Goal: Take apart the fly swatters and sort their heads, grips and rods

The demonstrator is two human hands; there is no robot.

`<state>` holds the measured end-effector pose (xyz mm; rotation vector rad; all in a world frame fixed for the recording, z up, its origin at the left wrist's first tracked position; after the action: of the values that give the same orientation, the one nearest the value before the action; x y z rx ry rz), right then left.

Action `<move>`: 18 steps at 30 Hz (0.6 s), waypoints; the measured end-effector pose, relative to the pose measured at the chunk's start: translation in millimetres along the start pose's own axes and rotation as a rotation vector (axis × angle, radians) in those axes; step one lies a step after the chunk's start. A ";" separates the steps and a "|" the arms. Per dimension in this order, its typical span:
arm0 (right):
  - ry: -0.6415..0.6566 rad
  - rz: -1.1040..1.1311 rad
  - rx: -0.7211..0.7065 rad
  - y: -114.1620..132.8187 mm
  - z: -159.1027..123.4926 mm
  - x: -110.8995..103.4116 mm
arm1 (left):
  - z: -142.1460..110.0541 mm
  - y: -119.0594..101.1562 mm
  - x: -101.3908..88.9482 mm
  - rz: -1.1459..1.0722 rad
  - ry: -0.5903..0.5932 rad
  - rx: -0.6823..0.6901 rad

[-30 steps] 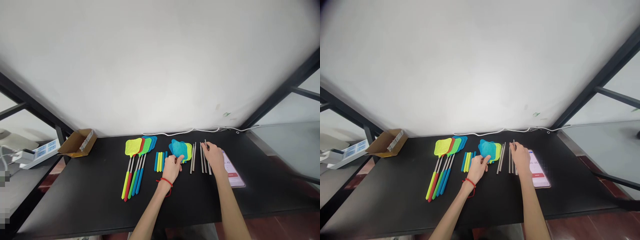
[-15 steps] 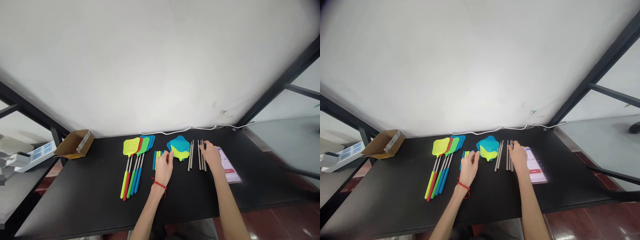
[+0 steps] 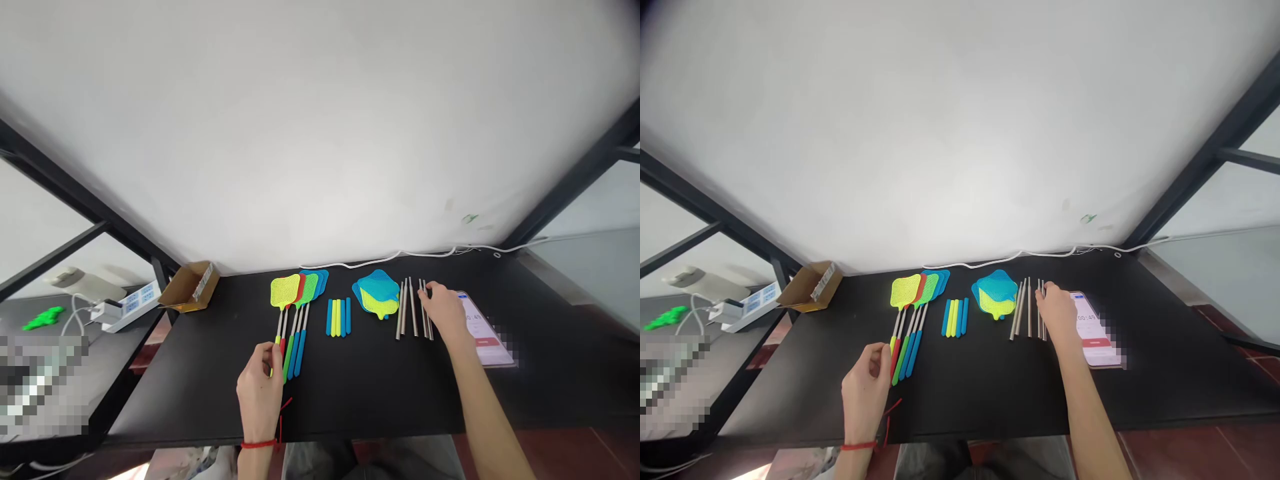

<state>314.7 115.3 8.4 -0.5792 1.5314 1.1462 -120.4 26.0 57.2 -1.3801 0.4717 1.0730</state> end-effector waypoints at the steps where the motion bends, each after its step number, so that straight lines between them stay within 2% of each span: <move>1: -0.001 0.002 0.000 0.3 -0.5 -0.3 | -0.4 1.6 -0.3 0.018 -0.001 0.025; 5: -0.005 0.015 -0.004 1.9 -3.0 -2.9 | -2.0 1.7 4.6 0.069 0.000 0.125; 13: -0.095 0.054 -0.038 6.0 -4.0 -9.2 | -9.3 -12.4 13.9 0.144 0.109 0.174; 15: -0.118 0.092 -0.094 12.5 -4.7 -9.4 | -5.4 -12.7 15.5 0.176 0.109 0.164; 18: -0.112 0.190 -0.206 29.0 -9.4 -7.6 | 8.0 -3.1 14.8 0.251 0.075 0.079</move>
<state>288.4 117.5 25.4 -0.5044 1.4040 1.4696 -113.2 38.9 48.5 -1.3187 0.7501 1.1938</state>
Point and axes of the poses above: each hand's wrist, its own z-axis towards the middle knuckle, its own x-axis out of the palm, y = z × x, the point moved 4 cm from there along z, towards the middle knuckle, and after that the axes turned 5 degrees about z, right-handed, at the moved point
